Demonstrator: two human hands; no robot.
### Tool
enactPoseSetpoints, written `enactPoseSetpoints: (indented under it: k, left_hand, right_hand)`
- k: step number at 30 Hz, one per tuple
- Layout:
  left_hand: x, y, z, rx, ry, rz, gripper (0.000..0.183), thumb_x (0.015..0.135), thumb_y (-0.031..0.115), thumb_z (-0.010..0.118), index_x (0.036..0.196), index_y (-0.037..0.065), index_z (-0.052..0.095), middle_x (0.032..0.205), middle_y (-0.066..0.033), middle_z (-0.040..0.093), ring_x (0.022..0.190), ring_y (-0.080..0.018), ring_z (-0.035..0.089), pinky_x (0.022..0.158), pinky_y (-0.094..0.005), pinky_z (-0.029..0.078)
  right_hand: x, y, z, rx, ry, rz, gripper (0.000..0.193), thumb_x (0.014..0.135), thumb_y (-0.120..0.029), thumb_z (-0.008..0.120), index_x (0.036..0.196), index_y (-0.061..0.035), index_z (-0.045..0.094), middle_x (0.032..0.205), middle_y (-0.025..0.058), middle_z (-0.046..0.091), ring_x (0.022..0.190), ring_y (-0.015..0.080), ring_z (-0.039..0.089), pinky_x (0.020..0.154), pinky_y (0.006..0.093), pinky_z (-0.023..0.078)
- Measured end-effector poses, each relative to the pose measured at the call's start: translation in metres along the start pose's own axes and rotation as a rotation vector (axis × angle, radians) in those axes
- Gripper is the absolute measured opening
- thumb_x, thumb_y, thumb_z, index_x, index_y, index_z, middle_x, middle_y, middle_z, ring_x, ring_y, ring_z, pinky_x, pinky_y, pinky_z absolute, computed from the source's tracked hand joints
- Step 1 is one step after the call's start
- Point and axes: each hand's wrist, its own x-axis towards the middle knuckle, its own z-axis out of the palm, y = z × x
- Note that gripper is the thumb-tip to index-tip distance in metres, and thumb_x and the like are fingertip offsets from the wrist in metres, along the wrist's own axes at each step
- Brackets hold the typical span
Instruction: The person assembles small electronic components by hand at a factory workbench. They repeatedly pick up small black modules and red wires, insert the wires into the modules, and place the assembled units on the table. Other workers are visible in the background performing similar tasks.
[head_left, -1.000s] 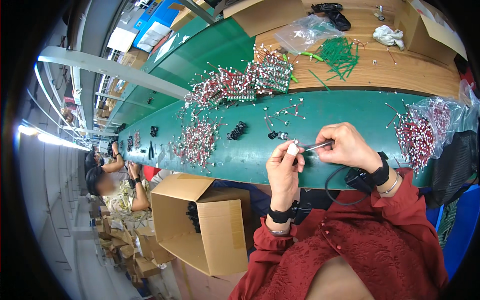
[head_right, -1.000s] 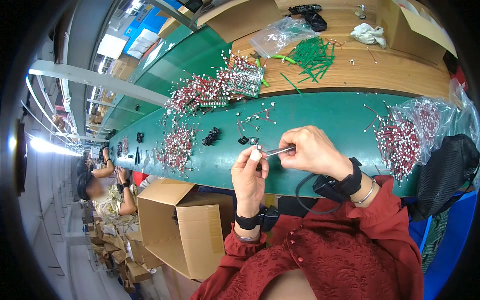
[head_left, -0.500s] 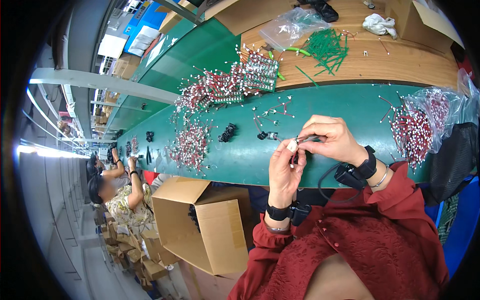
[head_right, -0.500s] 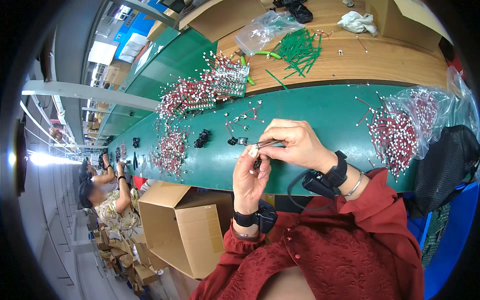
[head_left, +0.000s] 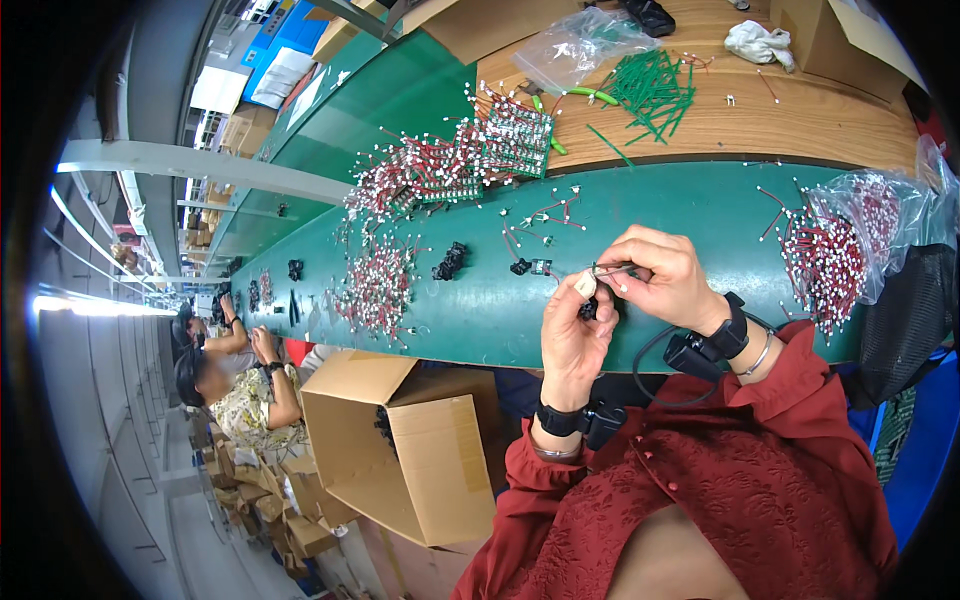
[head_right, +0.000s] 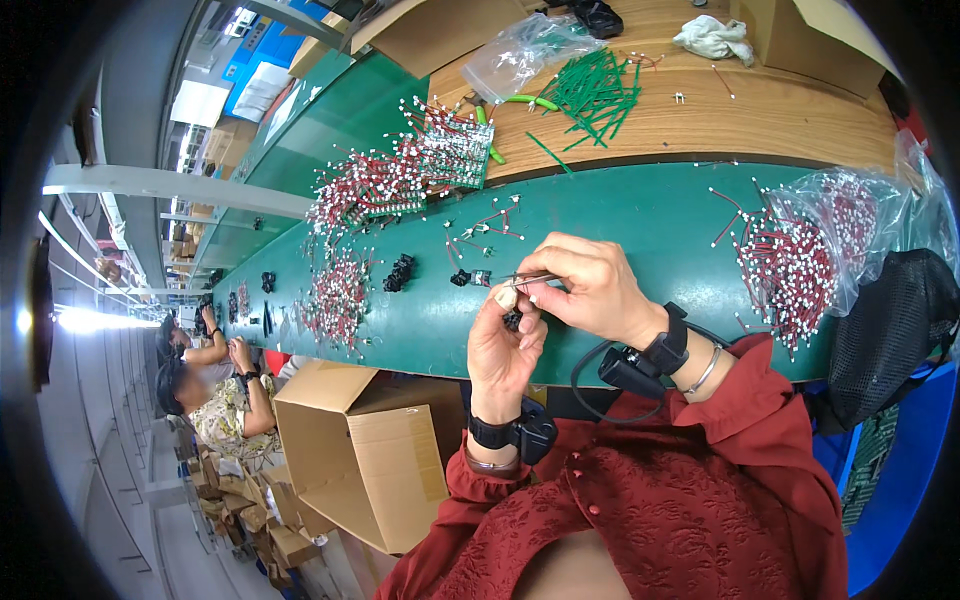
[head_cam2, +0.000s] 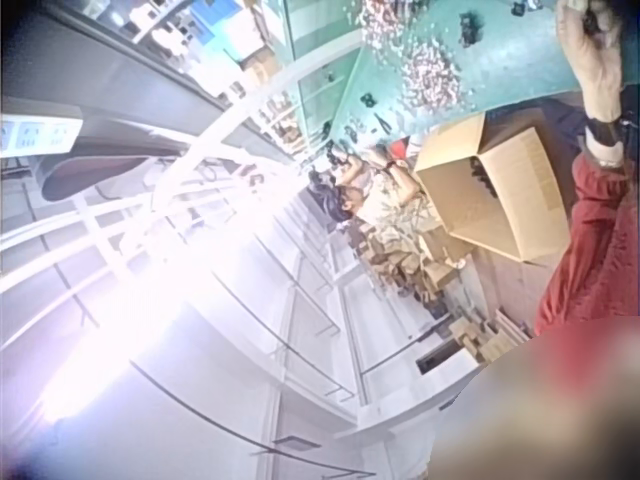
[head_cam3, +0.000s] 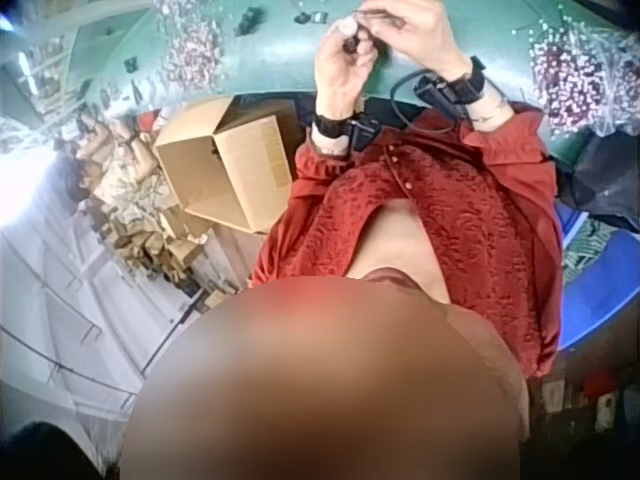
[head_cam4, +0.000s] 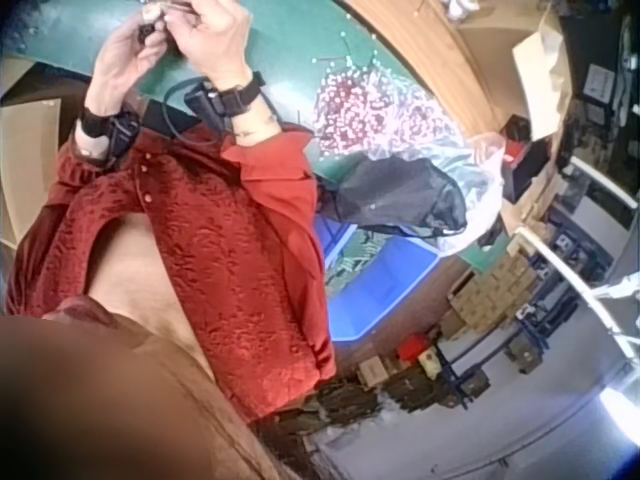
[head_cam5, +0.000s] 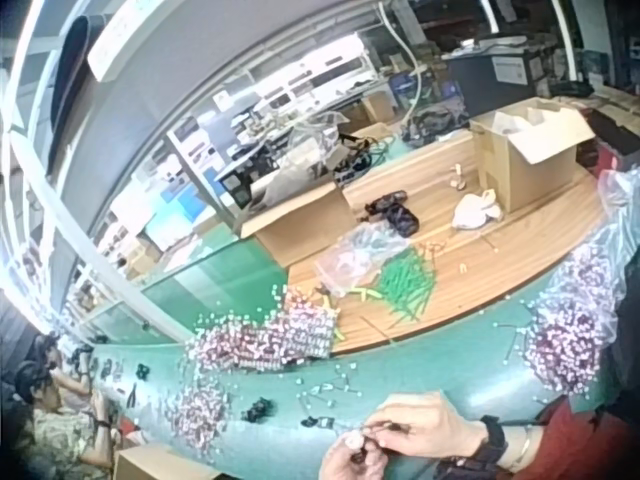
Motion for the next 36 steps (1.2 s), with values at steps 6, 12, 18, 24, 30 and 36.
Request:
enactPoseSetpoints:
  k: [6, 12, 18, 24, 30, 36]
  left_hand:
    - [-0.005, 0.002, -0.001, -0.067, -0.189, 0.025, 0.036, 0.088, 0.021, 0.058, 0.117, 0.000, 0.053, 0.103, -0.0121, 0.061, 0.093, -0.0221, 0.059, 0.079, -0.0319, 0.050]
    - [-0.012, 0.010, 0.000, 0.119, -0.294, 0.075, 0.052, 0.082, 0.004, 0.053, 0.132, -0.003, 0.041, 0.126, -0.0167, 0.050, 0.115, -0.0275, 0.052, 0.106, -0.0392, 0.038]
    - [-0.016, 0.002, -0.002, 0.306, -0.187, 0.165, 0.046, 0.086, -0.004, 0.057, 0.129, 0.001, 0.042, 0.124, -0.0143, 0.052, 0.114, -0.0224, 0.054, 0.101, -0.0361, 0.043]
    - [-0.009, -0.001, -0.015, 0.583, -0.219, 0.473, 0.040, 0.082, -0.009, 0.062, 0.120, 0.000, 0.052, 0.123, -0.0139, 0.055, 0.110, -0.0180, 0.055, 0.094, -0.0303, 0.047]
    - [-0.015, -0.001, -0.018, 0.267, -0.103, 0.332, 0.040, 0.078, -0.005, 0.069, 0.116, -0.003, 0.054, 0.113, -0.0141, 0.060, 0.104, -0.0192, 0.058, 0.088, -0.0323, 0.052]
    - [-0.013, -0.003, -0.021, 0.270, -0.178, 0.392, 0.041, 0.076, -0.004, 0.071, 0.113, 0.000, 0.055, 0.113, -0.0102, 0.059, 0.100, -0.0170, 0.060, 0.086, -0.0307, 0.053]
  right_hand:
    - [-0.003, 0.003, 0.002, 0.473, 0.049, 0.388, 0.007, 0.084, -0.003, 0.066, 0.090, 0.0005, 0.067, 0.081, 0.0017, 0.066, 0.075, 0.0074, 0.062, 0.064, 0.0214, 0.050]
    - [-0.001, 0.006, -0.003, 0.738, 0.013, 0.532, 0.005, 0.083, -0.004, 0.068, 0.084, 0.0011, 0.065, 0.079, 0.0026, 0.065, 0.070, 0.0067, 0.059, 0.061, 0.0196, 0.046]
    - [-0.006, 0.004, -0.001, 0.807, -0.094, 0.553, 0.007, 0.085, -0.004, 0.067, 0.088, 0.0025, 0.066, 0.082, 0.0072, 0.068, 0.073, 0.0089, 0.063, 0.065, 0.0223, 0.052]
    - [-0.010, 0.000, 0.002, 0.547, -0.135, 0.378, 0.007, 0.083, -0.003, 0.068, 0.087, 0.0024, 0.068, 0.083, 0.0046, 0.065, 0.075, 0.0090, 0.063, 0.063, 0.0216, 0.051]
    - [-0.008, -0.005, 0.001, 0.534, -0.109, 0.335, 0.007, 0.082, -0.003, 0.069, 0.088, 0.0021, 0.068, 0.076, 0.0029, 0.062, 0.069, 0.0080, 0.061, 0.059, 0.0207, 0.048]
    - [-0.009, -0.005, 0.004, 0.416, -0.120, 0.280, 0.008, 0.079, -0.002, 0.071, 0.086, 0.0012, 0.069, 0.075, 0.0029, 0.061, 0.066, 0.0065, 0.058, 0.057, 0.0206, 0.045]
